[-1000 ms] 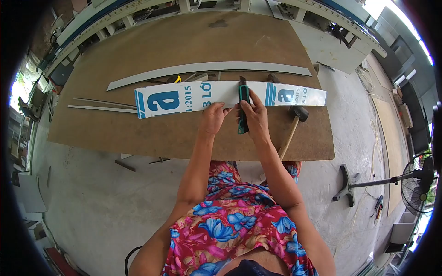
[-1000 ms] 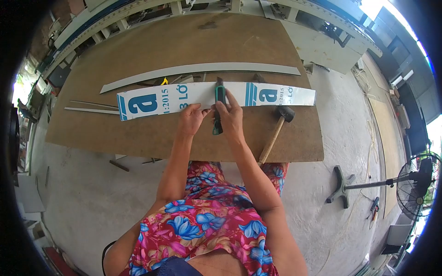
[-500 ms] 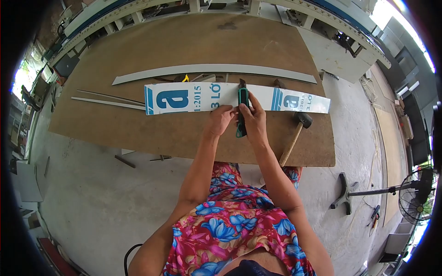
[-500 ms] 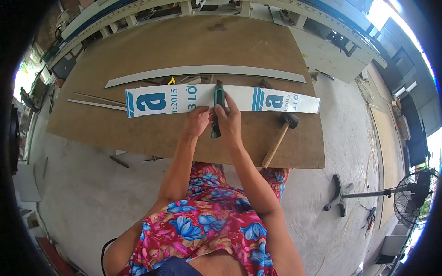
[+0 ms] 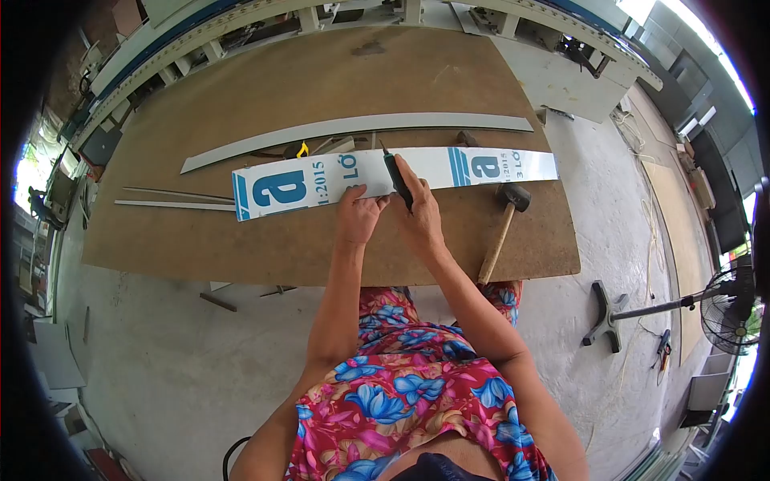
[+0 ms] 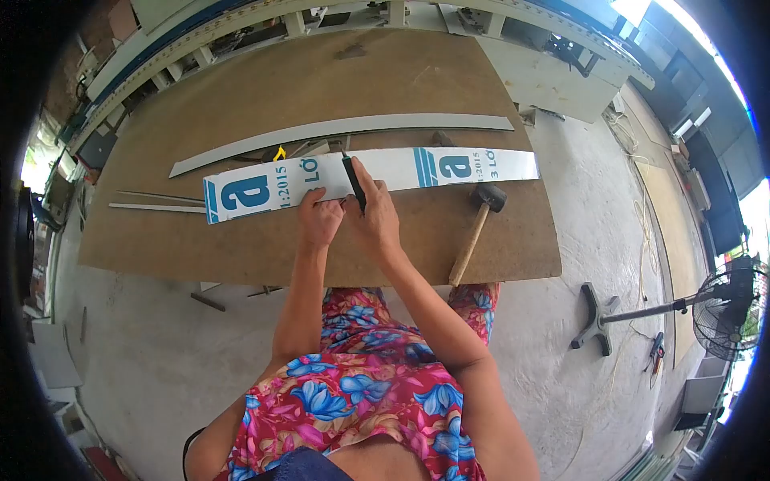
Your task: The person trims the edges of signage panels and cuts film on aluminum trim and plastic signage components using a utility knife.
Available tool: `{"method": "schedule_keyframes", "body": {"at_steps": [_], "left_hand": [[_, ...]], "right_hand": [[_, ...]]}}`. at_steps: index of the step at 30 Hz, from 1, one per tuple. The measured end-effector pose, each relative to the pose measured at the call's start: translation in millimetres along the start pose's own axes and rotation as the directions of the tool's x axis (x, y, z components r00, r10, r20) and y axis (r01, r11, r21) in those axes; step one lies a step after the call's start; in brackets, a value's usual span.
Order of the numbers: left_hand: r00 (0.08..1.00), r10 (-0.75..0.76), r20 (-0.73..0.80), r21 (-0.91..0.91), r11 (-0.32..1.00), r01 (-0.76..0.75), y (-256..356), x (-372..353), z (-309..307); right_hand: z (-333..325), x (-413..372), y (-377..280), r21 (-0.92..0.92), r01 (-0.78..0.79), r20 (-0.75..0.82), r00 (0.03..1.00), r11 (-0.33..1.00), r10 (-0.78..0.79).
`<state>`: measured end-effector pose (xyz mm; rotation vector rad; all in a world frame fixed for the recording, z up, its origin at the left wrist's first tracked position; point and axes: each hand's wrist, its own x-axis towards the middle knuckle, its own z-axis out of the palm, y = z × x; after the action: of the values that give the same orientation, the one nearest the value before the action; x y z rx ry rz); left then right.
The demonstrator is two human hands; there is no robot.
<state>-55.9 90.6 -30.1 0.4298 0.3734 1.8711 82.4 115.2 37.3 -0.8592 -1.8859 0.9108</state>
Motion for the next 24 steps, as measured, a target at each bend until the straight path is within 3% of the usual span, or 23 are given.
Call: {"method": "schedule_keyframes", "body": {"at_steps": [2, 4, 7, 11, 24], "left_hand": [[0.997, -0.042, 0.057, -0.024, 0.999, 0.043, 3.1, 0.6, -15.2], [1.000, 0.012, 0.000, 0.076, 0.997, -0.012, 4.2, -1.1, -11.5], [0.999, 0.051, 0.007, 0.173, 0.984, -0.052, 6.0, -2.6, -8.3], [0.997, 0.063, 0.035, 0.200, 0.977, -0.069, 7.2, -2.3, -5.1], [0.998, 0.062, 0.005, 0.316, 0.947, -0.060, 10.5, -6.8, 2.4]], "right_hand": [[-4.3, 0.0, -7.7, -0.153, 0.066, 0.025, 0.998, 0.986, -0.063], [-5.6, 1.2, -13.9, -0.306, 0.113, 0.071, 0.993, 0.945, -0.095], [-1.0, 2.2, -9.0, -0.399, 0.222, 0.082, 0.975, 0.889, -0.207], [-6.4, 2.3, -1.1, -0.444, 0.255, 0.046, 0.964, 0.859, -0.262], [-41.9, 3.7, 21.1, -0.549, 0.113, -0.041, 0.986, 0.828, -0.162]]}}
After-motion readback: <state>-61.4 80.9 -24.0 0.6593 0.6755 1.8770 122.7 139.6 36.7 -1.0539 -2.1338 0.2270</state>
